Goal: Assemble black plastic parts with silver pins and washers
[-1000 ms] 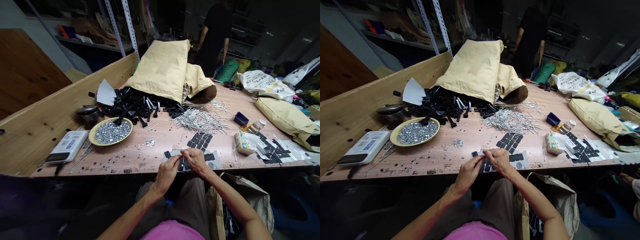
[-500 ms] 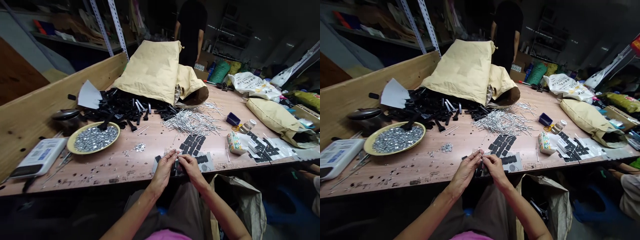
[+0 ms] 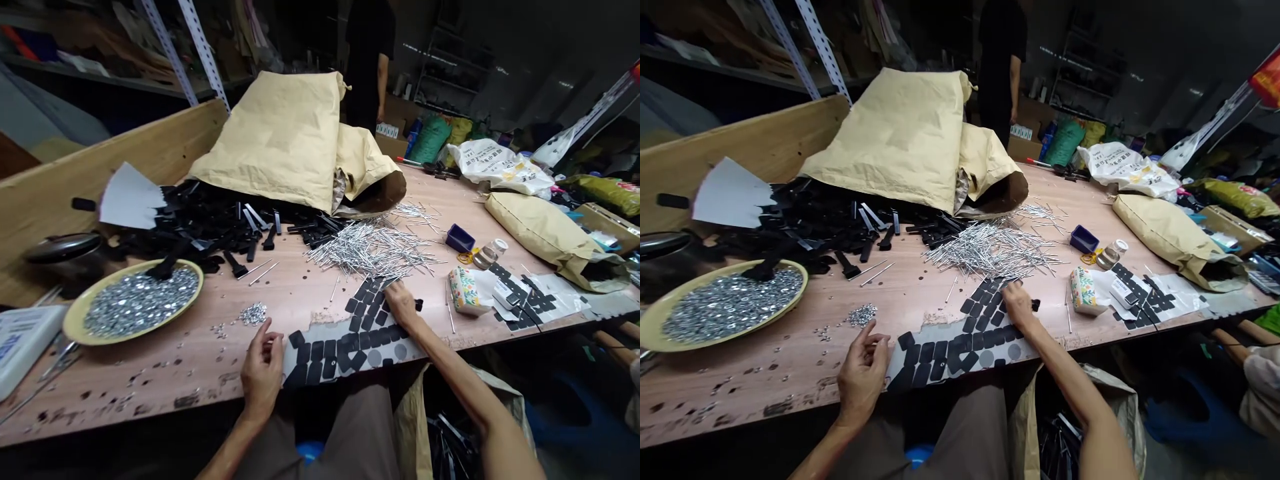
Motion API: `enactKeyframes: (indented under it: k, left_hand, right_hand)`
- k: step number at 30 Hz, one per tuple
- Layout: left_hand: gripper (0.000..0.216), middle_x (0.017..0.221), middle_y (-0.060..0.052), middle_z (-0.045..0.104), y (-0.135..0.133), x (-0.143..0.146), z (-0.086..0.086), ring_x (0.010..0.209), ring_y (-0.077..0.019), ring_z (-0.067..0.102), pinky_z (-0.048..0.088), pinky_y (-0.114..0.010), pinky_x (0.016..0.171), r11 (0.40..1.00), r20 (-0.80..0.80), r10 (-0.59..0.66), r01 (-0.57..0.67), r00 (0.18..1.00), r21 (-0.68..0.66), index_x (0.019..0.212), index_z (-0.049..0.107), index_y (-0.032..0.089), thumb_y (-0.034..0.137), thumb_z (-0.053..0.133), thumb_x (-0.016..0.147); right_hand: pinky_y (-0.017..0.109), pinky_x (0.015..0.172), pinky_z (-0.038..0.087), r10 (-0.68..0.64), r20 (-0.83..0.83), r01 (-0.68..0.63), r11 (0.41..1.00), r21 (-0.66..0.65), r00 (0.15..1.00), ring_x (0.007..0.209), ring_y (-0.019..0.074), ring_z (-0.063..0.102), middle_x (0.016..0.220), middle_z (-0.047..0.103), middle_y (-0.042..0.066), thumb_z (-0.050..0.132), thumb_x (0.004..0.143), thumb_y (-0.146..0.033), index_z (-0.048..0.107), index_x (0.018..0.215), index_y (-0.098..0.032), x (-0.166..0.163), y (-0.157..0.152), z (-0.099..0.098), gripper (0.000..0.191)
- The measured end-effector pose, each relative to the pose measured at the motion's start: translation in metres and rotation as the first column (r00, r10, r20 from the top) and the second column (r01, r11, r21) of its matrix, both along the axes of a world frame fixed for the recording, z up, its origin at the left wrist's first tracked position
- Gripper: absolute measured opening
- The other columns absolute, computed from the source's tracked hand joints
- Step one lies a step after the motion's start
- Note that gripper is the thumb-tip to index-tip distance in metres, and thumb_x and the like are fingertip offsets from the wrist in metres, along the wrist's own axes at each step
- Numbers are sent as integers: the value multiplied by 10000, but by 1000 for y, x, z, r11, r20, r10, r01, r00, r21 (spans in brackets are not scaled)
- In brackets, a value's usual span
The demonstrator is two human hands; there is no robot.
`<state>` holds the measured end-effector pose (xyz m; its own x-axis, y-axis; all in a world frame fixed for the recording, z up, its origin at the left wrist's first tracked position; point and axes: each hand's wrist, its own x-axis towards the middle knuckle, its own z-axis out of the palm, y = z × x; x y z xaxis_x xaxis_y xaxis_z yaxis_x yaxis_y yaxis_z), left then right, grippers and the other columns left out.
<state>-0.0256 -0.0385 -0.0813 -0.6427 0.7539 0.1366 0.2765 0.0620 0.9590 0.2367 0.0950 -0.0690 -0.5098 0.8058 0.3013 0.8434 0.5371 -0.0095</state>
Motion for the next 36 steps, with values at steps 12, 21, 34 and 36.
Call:
enactKeyframes:
  k: [12,21,34,36]
  left_hand:
    - [449,827,-33,634,1,-1,-11,647,-136,603,507,-263,629,1000,-85,19,-20,996,-14,1176,560,180,407,520,791]
    - [409,842,-37,637,1,-2,-13,665,-132,613,505,-258,642,1000,-162,-11,8,987,-20,1181,549,181,356,504,814]
    - [244,1005,-108,611,68,38,42,847,-229,636,467,-305,660,864,-435,-403,177,806,-471,1009,598,159,314,454,886]
    - [282,1056,-137,584,87,46,45,865,-251,635,468,-328,666,815,-419,-455,178,786,-552,1061,572,134,326,462,886]
  right_hand:
    - [234,506,391,272,-73,-279,953,-116,960,679,148,473,718,552,34,394,931,-144,590,713,-195,-7,-7,11,297]
    - [245,533,385,220,25,-216,970,-110,975,770,173,502,750,563,58,432,923,-164,608,770,-185,-18,-31,0,235]
    - [234,636,445,-102,81,128,866,-483,992,691,150,608,753,625,32,446,859,-231,684,767,-214,65,-119,100,256]
    - [254,657,468,-125,133,179,796,-578,983,723,176,638,786,663,38,478,845,-294,711,812,-237,92,-142,108,242]
